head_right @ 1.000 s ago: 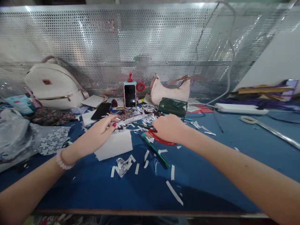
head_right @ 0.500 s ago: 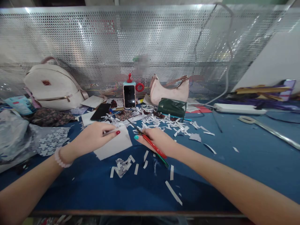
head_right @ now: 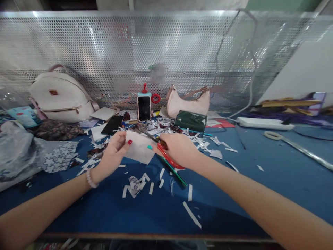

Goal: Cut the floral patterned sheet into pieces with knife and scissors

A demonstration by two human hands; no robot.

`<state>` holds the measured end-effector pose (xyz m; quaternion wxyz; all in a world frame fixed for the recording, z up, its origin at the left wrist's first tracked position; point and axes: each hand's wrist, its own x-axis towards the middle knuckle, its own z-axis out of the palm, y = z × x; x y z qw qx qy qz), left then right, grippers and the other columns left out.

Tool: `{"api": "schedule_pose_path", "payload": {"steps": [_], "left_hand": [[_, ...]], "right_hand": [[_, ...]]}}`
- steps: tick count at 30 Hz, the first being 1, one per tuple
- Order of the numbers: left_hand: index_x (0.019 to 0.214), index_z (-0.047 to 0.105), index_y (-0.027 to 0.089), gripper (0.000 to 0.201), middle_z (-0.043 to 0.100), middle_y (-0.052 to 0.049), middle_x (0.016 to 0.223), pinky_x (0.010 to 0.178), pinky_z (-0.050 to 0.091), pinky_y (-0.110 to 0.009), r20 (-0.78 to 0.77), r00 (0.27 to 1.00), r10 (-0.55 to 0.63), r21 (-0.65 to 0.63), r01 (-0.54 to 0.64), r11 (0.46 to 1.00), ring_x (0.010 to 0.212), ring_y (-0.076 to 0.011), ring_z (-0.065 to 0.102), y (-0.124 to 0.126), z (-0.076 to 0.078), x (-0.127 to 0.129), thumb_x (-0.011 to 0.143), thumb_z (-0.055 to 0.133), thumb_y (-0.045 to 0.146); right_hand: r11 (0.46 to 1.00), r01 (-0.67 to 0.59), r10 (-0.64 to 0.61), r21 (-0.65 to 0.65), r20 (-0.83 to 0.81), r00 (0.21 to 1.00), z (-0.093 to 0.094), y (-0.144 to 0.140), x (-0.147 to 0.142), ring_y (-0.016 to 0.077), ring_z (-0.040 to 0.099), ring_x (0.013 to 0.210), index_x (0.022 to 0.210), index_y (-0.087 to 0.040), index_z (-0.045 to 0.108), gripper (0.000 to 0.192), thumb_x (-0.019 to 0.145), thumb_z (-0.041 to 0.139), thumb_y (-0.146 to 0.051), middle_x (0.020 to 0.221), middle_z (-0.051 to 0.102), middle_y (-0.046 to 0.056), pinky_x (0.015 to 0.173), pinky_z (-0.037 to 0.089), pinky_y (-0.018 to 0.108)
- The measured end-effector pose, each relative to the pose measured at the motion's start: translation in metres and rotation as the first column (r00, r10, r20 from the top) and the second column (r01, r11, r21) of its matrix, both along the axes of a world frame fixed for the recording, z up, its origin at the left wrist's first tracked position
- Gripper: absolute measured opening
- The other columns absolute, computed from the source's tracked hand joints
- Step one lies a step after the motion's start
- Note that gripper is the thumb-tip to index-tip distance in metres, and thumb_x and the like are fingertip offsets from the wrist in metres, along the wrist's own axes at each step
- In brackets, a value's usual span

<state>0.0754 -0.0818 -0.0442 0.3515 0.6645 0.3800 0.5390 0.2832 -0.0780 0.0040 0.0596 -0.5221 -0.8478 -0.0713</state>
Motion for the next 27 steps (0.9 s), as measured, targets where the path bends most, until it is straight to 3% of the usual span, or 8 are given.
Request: {"api": "schedule_pose_path", "payload": {"steps": [5,11,18,27], "left_hand": [[0.092,0.044,0.019,0.013,0.057,-0.002,0.087,0.068,0.046,-0.025,0.112,0.994,0.004,-0.084,0.005,0.996,0.078,-0.0148,0.056,0.001,-0.006,0.0,0.082,0.047,0.026],[0.082,0.046,0.019,0.012,0.053,-0.001,0.081,0.072,0.044,-0.027,0.043,0.987,0.157,-0.062,-0.154,0.986,0.076,-0.0151,0.052,0.0,-0.008,-0.002,0.084,0.044,0.031],[0.093,0.045,0.019,0.013,0.056,-0.004,0.088,0.077,0.044,-0.03,-0.095,0.979,0.18,-0.011,-0.181,0.983,0.084,-0.0181,0.055,-0.005,-0.007,0.0,0.089,0.041,0.03],[0.098,0.046,0.019,0.013,0.058,-0.006,0.095,0.08,0.045,-0.032,-0.024,0.991,0.134,-0.069,-0.136,0.988,0.089,-0.0189,0.056,-0.007,-0.014,0.007,0.091,0.041,0.029]], "right_hand": [[0.999,0.003,-0.005,0.036,0.045,0.999,0.009,-0.002,-0.008,0.0207,0.06,0.065,0.074,-0.018,0.056,0.048,0.086,0.036,-0.059,0.072,0.065,0.007,0.05,0.028,0.025],[0.996,-0.06,0.054,0.063,0.088,0.995,0.015,0.002,-0.026,0.0224,0.061,0.067,0.077,-0.018,0.059,0.05,0.087,0.033,-0.059,0.071,0.066,0.008,0.052,0.03,0.027],[0.981,-0.065,0.035,0.181,0.163,0.986,0.027,0.011,-0.032,0.0233,0.061,0.065,0.078,-0.016,0.061,0.055,0.086,0.032,-0.063,0.069,0.065,0.01,0.05,0.028,0.027],[0.959,-0.114,0.044,0.261,0.259,0.965,0.04,0.006,-0.029,0.0238,0.06,0.064,0.082,-0.014,0.063,0.053,0.086,0.034,-0.058,0.071,0.066,0.012,0.05,0.025,0.029]]}}
